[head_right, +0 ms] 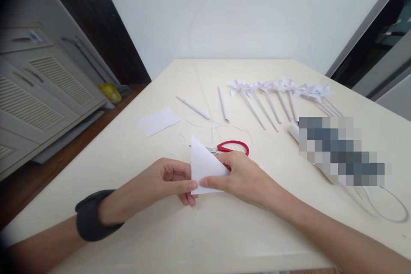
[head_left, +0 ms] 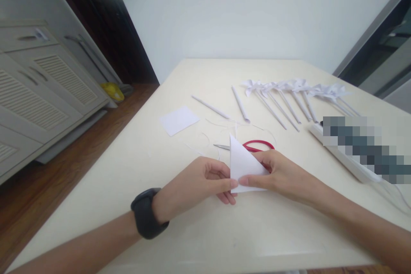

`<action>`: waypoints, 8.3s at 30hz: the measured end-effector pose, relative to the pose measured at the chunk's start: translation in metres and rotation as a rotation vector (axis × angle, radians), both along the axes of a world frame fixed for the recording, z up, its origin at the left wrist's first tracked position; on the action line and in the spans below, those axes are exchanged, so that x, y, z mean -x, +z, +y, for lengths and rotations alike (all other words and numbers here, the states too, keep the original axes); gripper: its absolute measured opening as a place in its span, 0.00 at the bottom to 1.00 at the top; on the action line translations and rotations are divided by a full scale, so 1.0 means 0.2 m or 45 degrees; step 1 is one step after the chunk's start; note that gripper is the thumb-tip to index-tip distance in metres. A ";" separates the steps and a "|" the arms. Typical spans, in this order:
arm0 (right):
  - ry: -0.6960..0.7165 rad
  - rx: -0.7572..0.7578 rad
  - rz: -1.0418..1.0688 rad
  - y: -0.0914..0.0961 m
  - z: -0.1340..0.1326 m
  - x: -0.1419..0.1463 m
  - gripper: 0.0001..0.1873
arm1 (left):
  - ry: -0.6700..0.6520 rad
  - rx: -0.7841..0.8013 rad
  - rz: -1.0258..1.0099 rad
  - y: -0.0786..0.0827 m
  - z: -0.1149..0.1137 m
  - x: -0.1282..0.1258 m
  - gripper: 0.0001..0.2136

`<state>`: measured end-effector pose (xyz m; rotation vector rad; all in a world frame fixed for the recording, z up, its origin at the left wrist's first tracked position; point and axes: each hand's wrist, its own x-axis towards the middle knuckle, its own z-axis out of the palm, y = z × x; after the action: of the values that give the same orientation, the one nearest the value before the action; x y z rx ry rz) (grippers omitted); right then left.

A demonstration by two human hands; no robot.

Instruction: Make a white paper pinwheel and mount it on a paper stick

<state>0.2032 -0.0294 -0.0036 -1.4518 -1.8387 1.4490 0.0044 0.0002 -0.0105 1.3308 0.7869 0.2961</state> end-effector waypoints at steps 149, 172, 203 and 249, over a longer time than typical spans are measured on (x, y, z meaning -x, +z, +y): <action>-0.171 -0.140 0.337 0.06 -0.01 -0.01 0.17 | -0.197 -0.602 0.278 0.13 -0.05 -0.01 0.03; -0.183 -0.175 0.230 0.09 -0.01 -0.02 0.18 | 0.062 -0.508 0.259 0.16 0.00 0.01 0.08; -0.101 -0.002 0.204 0.03 0.00 0.00 0.18 | 0.087 -0.790 0.249 0.07 -0.04 0.01 0.05; -0.381 -0.423 0.144 0.11 0.00 -0.05 0.12 | 0.192 -2.595 0.199 0.13 0.03 0.11 0.10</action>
<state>0.2132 -0.0300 0.0176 -1.3759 -1.6174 1.0065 -0.0169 0.0068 0.0154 3.1808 0.5471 1.3301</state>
